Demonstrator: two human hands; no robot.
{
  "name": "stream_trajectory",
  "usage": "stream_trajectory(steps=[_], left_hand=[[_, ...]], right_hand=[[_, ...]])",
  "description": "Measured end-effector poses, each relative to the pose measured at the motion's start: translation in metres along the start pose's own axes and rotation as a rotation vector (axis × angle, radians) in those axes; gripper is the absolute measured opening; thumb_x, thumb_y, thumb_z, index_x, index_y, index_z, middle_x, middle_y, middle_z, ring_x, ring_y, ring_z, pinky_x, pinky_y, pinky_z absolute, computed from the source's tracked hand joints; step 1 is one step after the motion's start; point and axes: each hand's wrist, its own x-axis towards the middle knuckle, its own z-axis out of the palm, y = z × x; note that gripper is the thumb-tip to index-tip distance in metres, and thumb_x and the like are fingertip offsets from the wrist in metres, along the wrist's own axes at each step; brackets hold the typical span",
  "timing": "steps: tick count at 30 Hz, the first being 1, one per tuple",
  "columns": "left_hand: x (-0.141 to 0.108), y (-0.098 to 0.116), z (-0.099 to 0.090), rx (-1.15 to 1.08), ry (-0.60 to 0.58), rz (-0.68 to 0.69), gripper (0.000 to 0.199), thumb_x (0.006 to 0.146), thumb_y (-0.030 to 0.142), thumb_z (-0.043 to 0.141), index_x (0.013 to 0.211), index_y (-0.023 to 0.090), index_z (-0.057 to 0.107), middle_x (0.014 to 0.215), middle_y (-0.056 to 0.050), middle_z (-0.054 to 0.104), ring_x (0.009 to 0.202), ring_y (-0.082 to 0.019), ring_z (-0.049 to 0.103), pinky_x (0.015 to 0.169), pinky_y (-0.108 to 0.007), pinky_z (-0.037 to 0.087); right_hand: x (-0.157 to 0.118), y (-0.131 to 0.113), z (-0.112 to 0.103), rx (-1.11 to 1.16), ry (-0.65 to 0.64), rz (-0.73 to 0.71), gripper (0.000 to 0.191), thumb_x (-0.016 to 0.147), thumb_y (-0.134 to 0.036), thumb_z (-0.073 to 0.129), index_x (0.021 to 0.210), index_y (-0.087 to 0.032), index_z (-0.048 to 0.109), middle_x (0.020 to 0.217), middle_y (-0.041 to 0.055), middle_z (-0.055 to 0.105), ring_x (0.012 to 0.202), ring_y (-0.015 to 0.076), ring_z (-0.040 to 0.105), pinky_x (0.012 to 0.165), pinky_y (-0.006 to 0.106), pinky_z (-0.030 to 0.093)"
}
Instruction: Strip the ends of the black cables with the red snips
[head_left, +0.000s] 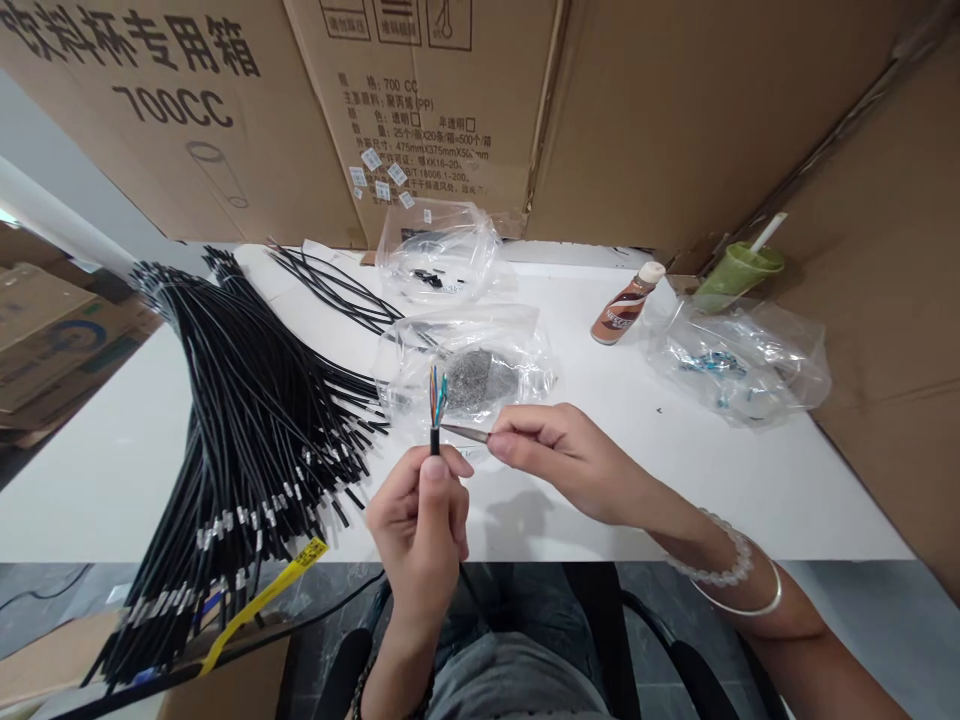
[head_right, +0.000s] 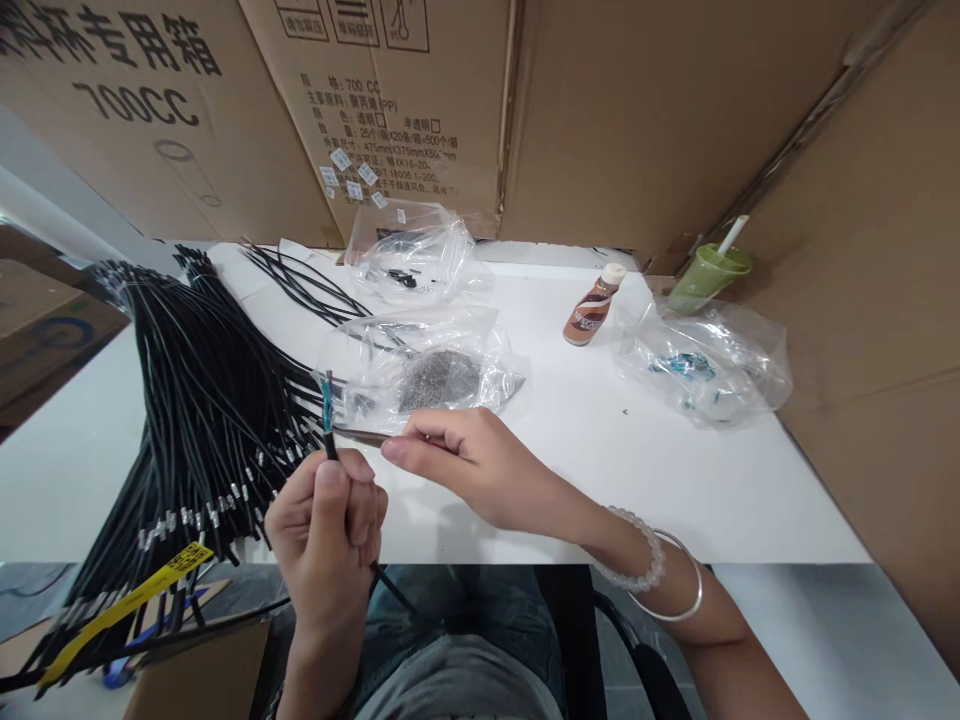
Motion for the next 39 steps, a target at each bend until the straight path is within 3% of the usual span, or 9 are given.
stream_trajectory(steps=[5, 10, 15, 18, 23, 28, 32, 39], left_hand=[[0.030, -0.017, 0.007, -0.103, -0.032, -0.173, 0.030, 0.088, 0.043, 0.058, 0.072, 0.017, 0.058, 0.039, 0.011, 0.031, 0.027, -0.001, 0.023, 0.029, -0.013, 0.017], [0.063, -0.032, 0.016, -0.176, -0.022, -0.408, 0.024, 0.079, 0.039, 0.066, 0.075, 0.016, 0.059, 0.040, 0.012, 0.033, 0.026, 0.000, 0.022, 0.028, -0.012, 0.015], [0.086, -0.051, 0.024, -0.184, 0.012, -0.516, 0.020, 0.073, 0.032, 0.066, 0.078, 0.013, 0.060, 0.041, 0.013, 0.036, 0.028, 0.000, 0.024, 0.030, -0.012, 0.018], [0.091, -0.061, 0.028, -0.175, 0.035, -0.540, 0.020, 0.071, 0.032, 0.066, 0.077, 0.013, 0.059, 0.041, 0.012, 0.037, 0.028, 0.000, 0.026, 0.031, -0.014, 0.017], [0.094, -0.067, 0.026, -0.146, 0.064, -0.515, 0.020, 0.073, 0.033, 0.064, 0.079, 0.014, 0.060, 0.041, 0.013, 0.037, 0.028, -0.001, 0.028, 0.031, -0.015, 0.016], [0.093, -0.066, 0.023, -0.136, 0.075, -0.487, 0.022, 0.073, 0.035, 0.064, 0.080, 0.015, 0.059, 0.041, 0.013, 0.037, 0.027, -0.001, 0.028, 0.031, -0.015, 0.015], [0.091, -0.063, 0.022, -0.151, 0.060, -0.472, 0.026, 0.071, 0.038, 0.067, 0.078, 0.015, 0.059, 0.041, 0.013, 0.036, 0.028, 0.000, 0.026, 0.031, -0.015, 0.015], [0.089, -0.062, 0.018, -0.180, 0.022, -0.454, 0.029, 0.069, 0.041, 0.071, 0.075, 0.015, 0.060, 0.039, 0.013, 0.036, 0.026, 0.000, 0.024, 0.030, -0.014, 0.015]], right_hand=[[0.032, 0.020, -0.019, 0.014, 0.005, 0.022, 0.048, 0.090, -0.055, 0.053, 0.063, -0.018, 0.038, 0.059, -0.0065, 0.027, 0.054, 0.0069, 0.026, 0.050, 0.024, 0.020], [0.068, 0.041, -0.048, -0.060, -0.070, 0.219, 0.055, 0.082, -0.068, 0.051, 0.060, -0.019, 0.038, 0.048, -0.0096, 0.026, 0.044, 0.0050, 0.018, 0.045, 0.025, 0.013], [0.094, 0.062, -0.065, -0.151, -0.107, 0.310, 0.054, 0.082, -0.060, 0.056, 0.052, -0.020, 0.036, 0.043, -0.0094, 0.024, 0.042, 0.0045, 0.016, 0.046, 0.026, 0.011], [0.101, 0.072, -0.064, -0.209, -0.066, 0.318, 0.053, 0.080, -0.054, 0.060, 0.049, -0.019, 0.034, 0.044, -0.0081, 0.026, 0.044, 0.0050, 0.019, 0.048, 0.027, 0.012], [0.099, 0.079, -0.060, -0.268, 0.152, 0.292, 0.051, 0.076, -0.056, 0.061, 0.051, -0.019, 0.035, 0.047, -0.0071, 0.029, 0.047, 0.0067, 0.024, 0.050, 0.027, 0.015], [0.101, 0.080, -0.050, -0.189, 0.331, 0.192, 0.040, 0.067, -0.052, 0.070, 0.067, -0.016, 0.053, 0.056, -0.0066, 0.042, 0.055, 0.0083, 0.036, 0.055, 0.024, 0.026], [0.114, 0.084, -0.037, -0.098, 0.368, 0.139, 0.035, 0.070, -0.046, 0.065, 0.079, -0.012, 0.064, 0.066, -0.0016, 0.055, 0.062, 0.0108, 0.046, 0.061, 0.025, 0.034], [0.124, 0.087, -0.030, 0.021, 0.368, 0.156, 0.035, 0.063, -0.042, 0.069, 0.078, -0.011, 0.065, 0.067, 0.0007, 0.058, 0.064, 0.0126, 0.050, 0.064, 0.026, 0.038]])
